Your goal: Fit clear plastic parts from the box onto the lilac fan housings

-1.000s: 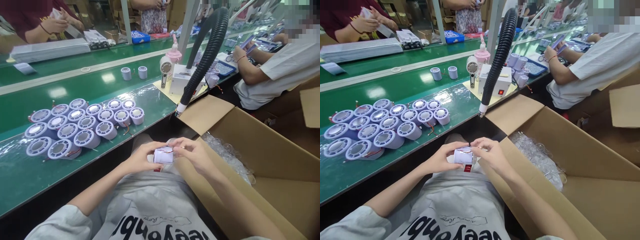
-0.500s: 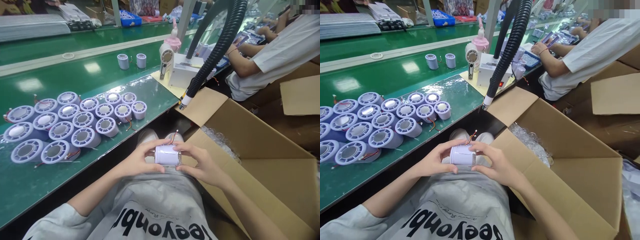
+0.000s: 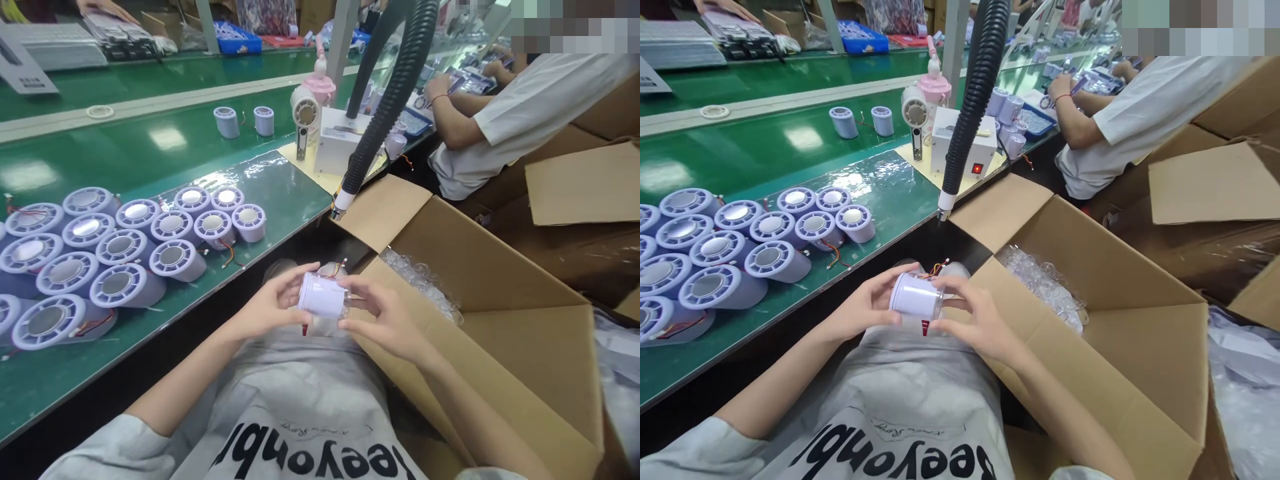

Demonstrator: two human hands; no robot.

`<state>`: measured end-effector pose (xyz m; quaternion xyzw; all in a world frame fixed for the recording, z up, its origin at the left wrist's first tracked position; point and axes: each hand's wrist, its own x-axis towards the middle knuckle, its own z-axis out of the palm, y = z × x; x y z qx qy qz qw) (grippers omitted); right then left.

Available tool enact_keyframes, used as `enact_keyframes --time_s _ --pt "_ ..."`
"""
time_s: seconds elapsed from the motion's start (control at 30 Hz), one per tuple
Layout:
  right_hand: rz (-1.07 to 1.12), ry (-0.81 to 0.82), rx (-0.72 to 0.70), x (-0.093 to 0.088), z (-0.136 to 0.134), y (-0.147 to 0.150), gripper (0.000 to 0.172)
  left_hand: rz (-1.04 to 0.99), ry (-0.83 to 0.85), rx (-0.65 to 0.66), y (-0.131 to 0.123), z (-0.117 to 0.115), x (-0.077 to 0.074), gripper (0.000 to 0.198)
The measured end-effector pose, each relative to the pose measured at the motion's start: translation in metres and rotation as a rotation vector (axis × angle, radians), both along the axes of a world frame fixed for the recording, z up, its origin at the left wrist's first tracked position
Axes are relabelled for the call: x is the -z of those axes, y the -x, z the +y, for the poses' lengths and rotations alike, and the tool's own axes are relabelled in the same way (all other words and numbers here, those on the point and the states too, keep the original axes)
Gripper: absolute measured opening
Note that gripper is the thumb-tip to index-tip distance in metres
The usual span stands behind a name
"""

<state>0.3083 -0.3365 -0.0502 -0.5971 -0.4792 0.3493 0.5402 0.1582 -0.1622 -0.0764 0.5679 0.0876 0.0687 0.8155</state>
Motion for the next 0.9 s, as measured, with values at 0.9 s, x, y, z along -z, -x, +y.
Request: enact_keyframes --time_s 0.9 --pt "0.395 -0.119 0.113 0.054 0.045 -0.063 0.049 0.298 0.001 -0.05 -0.077 0.037 -0.017 0.047"
